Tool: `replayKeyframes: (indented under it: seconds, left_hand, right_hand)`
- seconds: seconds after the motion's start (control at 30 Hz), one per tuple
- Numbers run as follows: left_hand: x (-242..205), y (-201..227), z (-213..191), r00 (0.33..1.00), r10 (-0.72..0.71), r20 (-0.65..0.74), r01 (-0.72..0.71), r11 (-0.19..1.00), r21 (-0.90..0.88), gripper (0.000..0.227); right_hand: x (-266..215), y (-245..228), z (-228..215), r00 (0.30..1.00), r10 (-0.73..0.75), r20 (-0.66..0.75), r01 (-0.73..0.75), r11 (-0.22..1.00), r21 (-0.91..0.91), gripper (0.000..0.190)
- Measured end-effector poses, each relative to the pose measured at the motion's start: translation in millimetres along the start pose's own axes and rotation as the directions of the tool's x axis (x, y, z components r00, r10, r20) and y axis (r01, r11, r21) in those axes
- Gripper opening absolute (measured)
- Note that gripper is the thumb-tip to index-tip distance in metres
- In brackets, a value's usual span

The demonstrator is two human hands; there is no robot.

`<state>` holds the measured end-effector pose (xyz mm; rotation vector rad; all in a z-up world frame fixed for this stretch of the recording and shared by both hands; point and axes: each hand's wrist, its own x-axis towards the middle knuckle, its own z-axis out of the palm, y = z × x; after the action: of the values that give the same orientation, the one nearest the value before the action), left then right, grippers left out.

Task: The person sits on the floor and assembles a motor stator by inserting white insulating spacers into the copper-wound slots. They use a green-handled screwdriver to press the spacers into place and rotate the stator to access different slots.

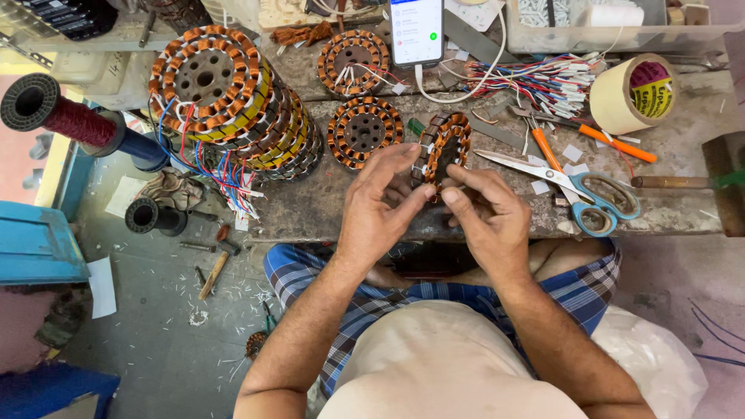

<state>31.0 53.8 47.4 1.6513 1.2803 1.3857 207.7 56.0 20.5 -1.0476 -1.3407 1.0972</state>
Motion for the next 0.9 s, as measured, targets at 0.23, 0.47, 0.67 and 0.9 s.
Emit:
replayKeyframes:
  seconds: [0.23, 0.47, 0.67, 0.9]
  left_hand:
    - [-4, -2, 4, 0.998, 0.052, 0.021, -0.053, 0.998, 0.043, 0.047]
    - [-6, 2, 10, 0.998, 0.066, 0.012, -0.067, 0.996, 0.059, 0.049]
    - [-7, 5, 13, 0.997, 0.073, 0.012, -0.074, 0.994, 0.081, 0.049]
    - [-8, 2, 14, 0.994, 0.113, 0.011, -0.114, 0.990, 0.079, 0.051]
  right_hand:
    - [-1, 0, 4, 0.999, -0.042, -0.022, 0.042, 0.999, 0.003, 0.033]
    - [-6, -3, 0, 0.999, -0.025, -0.042, 0.025, 1.000, 0.017, 0.033]
    - [-5, 2, -2, 0.993, 0.113, -0.035, -0.097, 0.947, 0.305, 0.035]
    - [4, 16, -10, 0.943, 0.317, 0.099, -0.300, 0.686, 0.663, 0.027]
